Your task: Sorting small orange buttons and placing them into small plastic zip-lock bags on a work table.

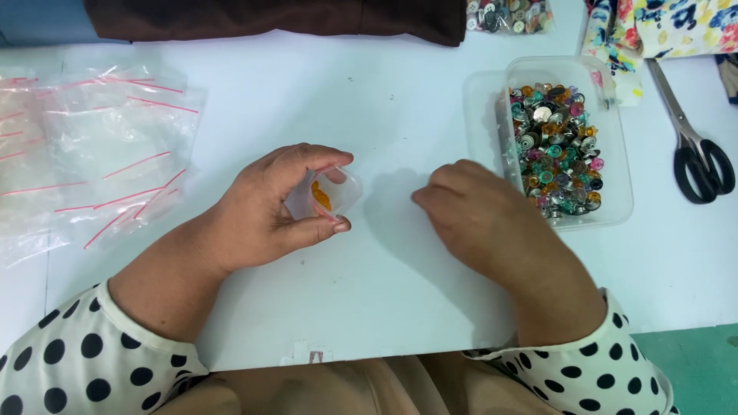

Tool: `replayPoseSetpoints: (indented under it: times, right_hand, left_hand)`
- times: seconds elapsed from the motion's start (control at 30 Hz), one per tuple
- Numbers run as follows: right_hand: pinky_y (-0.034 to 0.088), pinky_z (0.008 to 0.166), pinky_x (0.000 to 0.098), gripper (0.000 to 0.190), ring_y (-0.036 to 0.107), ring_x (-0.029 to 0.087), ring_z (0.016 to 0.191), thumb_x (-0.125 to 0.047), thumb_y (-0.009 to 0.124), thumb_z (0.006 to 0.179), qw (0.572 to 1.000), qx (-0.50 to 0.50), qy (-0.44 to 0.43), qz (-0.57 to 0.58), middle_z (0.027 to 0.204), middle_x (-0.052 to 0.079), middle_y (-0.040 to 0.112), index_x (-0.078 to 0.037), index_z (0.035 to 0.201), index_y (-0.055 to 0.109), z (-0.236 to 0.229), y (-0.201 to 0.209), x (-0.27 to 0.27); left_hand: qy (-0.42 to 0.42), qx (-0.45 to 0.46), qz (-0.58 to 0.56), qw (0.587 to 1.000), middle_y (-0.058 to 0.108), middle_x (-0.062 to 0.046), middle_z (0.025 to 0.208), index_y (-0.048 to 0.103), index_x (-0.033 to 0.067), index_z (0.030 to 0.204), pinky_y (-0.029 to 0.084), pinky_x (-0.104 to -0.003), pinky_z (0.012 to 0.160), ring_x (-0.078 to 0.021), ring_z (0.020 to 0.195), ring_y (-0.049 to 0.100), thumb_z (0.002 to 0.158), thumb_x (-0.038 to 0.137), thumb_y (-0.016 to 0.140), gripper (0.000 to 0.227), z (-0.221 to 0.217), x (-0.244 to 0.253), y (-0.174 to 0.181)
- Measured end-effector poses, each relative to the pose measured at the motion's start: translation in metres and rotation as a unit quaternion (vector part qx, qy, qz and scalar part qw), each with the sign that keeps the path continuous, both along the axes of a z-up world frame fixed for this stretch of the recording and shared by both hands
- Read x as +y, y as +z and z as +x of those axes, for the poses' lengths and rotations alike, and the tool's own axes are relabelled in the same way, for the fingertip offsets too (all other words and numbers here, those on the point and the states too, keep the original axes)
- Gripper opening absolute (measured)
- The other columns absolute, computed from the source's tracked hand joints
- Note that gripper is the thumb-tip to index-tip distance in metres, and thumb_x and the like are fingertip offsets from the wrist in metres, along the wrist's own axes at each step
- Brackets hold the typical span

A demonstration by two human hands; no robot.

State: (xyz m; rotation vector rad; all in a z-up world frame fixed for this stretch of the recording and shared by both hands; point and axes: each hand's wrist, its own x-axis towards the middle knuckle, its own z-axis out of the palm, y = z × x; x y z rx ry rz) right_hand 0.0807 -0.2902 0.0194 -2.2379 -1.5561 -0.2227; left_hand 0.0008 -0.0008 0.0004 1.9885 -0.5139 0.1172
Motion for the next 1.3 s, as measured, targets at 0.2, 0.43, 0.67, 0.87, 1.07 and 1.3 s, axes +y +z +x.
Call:
replayPoseSetpoints:
  times: [0.2, 0.43, 0.67, 0.87, 1.07, 1.3]
  right_hand:
    - [0.043, 0.054, 0.0402, 0.017, 0.048, 0.029, 0.068, 0.016, 0.060, 0.084, 0.996, 0.026, 0.005, -0.087, 0.076, 0.007, 0.047, -0.001, 0.084, 0.062, -0.008, -0.018, 0.010]
    - [0.055, 0.077, 0.0434, 0.019, 0.062, 0.032, 0.091, 0.008, 0.061, 0.094, 0.998, -0.014, -0.060, 0.006, 0.106, 0.013, 0.064, -0.001, 0.106, 0.072, 0.018, 0.005, -0.037]
    - [0.058, 0.089, 0.0425, 0.019, 0.068, 0.034, 0.104, 0.005, 0.074, 0.120, 0.962, -0.121, -0.235, -0.063, 0.119, 0.022, 0.071, 0.009, 0.137, 0.082, 0.065, -0.016, -0.130]
    - [0.051, 0.080, 0.0438, 0.024, 0.060, 0.034, 0.097, 0.003, 0.063, 0.131, 0.958, -0.029, -0.280, -0.054, 0.126, 0.026, 0.068, 0.015, 0.149, 0.072, 0.105, -0.082, -0.179]
    - [0.047, 0.091, 0.0457, 0.022, 0.058, 0.037, 0.107, 0.004, 0.059, 0.138, 0.965, -0.034, -0.261, -0.007, 0.134, 0.028, 0.065, 0.017, 0.154, 0.067, 0.093, -0.078, -0.152]
    - [0.054, 0.098, 0.0376, 0.018, 0.061, 0.031, 0.111, 0.007, 0.064, 0.104, 0.944, 0.205, -0.127, 0.227, 0.112, 0.022, 0.065, 0.013, 0.121, 0.065, -0.010, -0.004, 0.025]
  left_hand:
    - [-0.003, -0.030, 0.017, 0.999, 0.071, -0.008, 0.113, 0.052, 0.0113, 0.139, 0.051, -0.035, 0.103, -0.0154, 0.098, 0.073, 0.085, 0.019, 0.086, 0.064, 0.001, -0.001, -0.002]
    - [0.000, -0.014, 0.014, 1.000, 0.067, -0.008, 0.119, 0.053, 0.0158, 0.139, 0.052, -0.029, 0.097, -0.0094, 0.070, 0.075, 0.084, 0.020, 0.087, 0.065, 0.002, -0.003, -0.002]
    - [0.008, 0.073, -0.249, 0.966, 0.060, -0.012, 0.126, 0.042, 0.0086, 0.146, 0.051, -0.039, 0.110, -0.0244, 0.122, 0.064, 0.105, 0.028, 0.059, 0.048, 0.010, 0.020, -0.002]
    - [-0.033, 0.170, -0.423, 0.889, 0.069, -0.016, 0.113, 0.042, 0.0104, 0.146, 0.052, -0.042, 0.107, -0.0269, 0.116, 0.065, 0.102, 0.041, 0.054, 0.055, 0.014, 0.023, 0.004]
    - [-0.121, 0.158, -0.554, 0.808, 0.071, -0.018, 0.117, 0.048, 0.0107, 0.148, 0.048, -0.053, 0.118, -0.0374, 0.121, 0.068, 0.103, 0.037, 0.053, 0.053, 0.016, 0.030, -0.002]
    - [-0.080, 0.186, -0.533, 0.822, 0.066, -0.021, 0.118, 0.053, 0.0106, 0.144, 0.056, -0.040, 0.072, -0.0257, 0.111, 0.055, 0.091, 0.035, 0.043, 0.059, 0.016, 0.022, -0.001]
